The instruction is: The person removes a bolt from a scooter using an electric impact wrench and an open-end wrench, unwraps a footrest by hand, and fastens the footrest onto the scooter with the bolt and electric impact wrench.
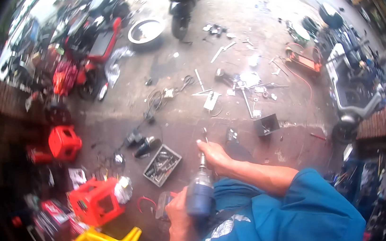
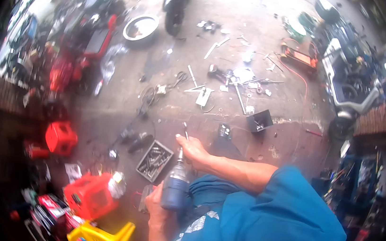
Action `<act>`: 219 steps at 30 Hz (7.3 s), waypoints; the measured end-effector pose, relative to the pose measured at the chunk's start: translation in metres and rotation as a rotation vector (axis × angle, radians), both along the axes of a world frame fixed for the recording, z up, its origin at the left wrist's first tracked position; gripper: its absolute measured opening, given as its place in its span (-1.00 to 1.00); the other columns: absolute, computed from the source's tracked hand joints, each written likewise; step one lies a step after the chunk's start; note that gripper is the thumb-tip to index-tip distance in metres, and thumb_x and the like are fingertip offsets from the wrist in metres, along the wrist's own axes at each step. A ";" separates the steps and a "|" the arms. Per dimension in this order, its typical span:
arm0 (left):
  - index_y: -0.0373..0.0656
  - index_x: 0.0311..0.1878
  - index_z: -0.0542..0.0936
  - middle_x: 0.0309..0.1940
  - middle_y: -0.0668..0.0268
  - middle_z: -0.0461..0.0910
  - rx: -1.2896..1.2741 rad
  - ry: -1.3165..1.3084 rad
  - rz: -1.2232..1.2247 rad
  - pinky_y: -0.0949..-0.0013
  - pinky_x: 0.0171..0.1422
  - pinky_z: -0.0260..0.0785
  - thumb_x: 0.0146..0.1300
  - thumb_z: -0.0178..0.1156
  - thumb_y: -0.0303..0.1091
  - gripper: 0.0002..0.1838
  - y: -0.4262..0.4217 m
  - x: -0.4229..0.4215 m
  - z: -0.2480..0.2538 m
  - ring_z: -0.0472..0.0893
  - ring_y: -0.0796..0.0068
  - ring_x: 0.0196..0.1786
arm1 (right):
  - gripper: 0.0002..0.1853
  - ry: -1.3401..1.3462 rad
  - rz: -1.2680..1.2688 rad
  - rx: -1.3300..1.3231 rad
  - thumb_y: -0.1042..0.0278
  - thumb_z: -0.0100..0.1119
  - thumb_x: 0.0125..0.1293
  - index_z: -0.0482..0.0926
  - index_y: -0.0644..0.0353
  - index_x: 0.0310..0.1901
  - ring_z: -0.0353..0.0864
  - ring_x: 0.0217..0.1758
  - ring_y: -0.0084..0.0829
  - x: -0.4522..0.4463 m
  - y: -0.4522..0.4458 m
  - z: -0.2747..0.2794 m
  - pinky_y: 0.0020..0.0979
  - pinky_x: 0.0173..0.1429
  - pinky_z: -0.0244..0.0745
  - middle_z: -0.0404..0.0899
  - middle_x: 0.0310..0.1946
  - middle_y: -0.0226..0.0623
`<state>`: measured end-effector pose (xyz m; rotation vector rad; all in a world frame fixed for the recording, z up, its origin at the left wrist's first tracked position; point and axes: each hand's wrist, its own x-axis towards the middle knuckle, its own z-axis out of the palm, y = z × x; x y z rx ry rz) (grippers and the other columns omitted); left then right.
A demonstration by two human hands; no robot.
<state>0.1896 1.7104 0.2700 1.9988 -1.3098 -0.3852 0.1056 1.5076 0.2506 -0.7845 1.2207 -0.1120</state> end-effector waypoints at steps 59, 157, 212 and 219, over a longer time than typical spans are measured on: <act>-0.22 0.16 0.49 -0.16 0.40 0.54 0.236 1.035 -0.764 0.43 -0.06 0.45 0.11 0.41 -0.47 -0.48 -0.917 -0.191 0.037 0.54 0.57 -0.13 | -0.65 -1.024 -1.252 -0.457 0.04 -0.06 0.51 0.53 0.17 -0.22 0.57 -0.29 -0.32 -0.288 -0.773 0.144 -0.27 -0.11 0.53 0.58 -0.37 -0.26; -0.16 0.13 0.47 -0.57 0.30 0.43 -1.870 1.347 1.534 0.16 -0.28 0.40 0.05 0.14 -0.33 -0.51 -2.687 0.296 -0.533 0.47 0.34 -0.52 | -0.65 0.087 1.589 0.074 0.30 -0.10 0.49 0.38 0.32 0.18 0.58 -0.41 -0.41 0.586 -2.622 -0.447 -0.40 -0.37 0.53 0.58 -0.29 -0.17; -0.24 -0.05 0.44 -0.62 0.24 0.38 -1.648 0.677 1.694 0.16 -0.35 0.40 -0.05 0.13 -0.39 -0.59 -2.691 0.405 -0.768 0.43 0.30 -0.56 | -0.65 -1.254 2.336 -1.084 0.50 0.03 0.23 0.48 0.43 0.05 0.64 -0.06 0.11 0.735 -2.563 -0.651 -0.03 0.04 0.52 0.64 -0.24 0.21; -0.35 -0.07 0.44 -0.62 0.15 0.40 -1.726 0.704 1.685 0.14 -0.35 0.42 -0.06 0.11 -0.44 -0.60 -2.693 0.404 -0.768 0.46 0.22 -0.56 | -0.71 -1.012 2.428 -1.221 0.53 0.02 0.21 0.52 0.43 -0.03 0.66 -0.11 0.09 0.731 -2.555 -0.626 -0.03 -0.02 0.54 0.64 -0.30 0.21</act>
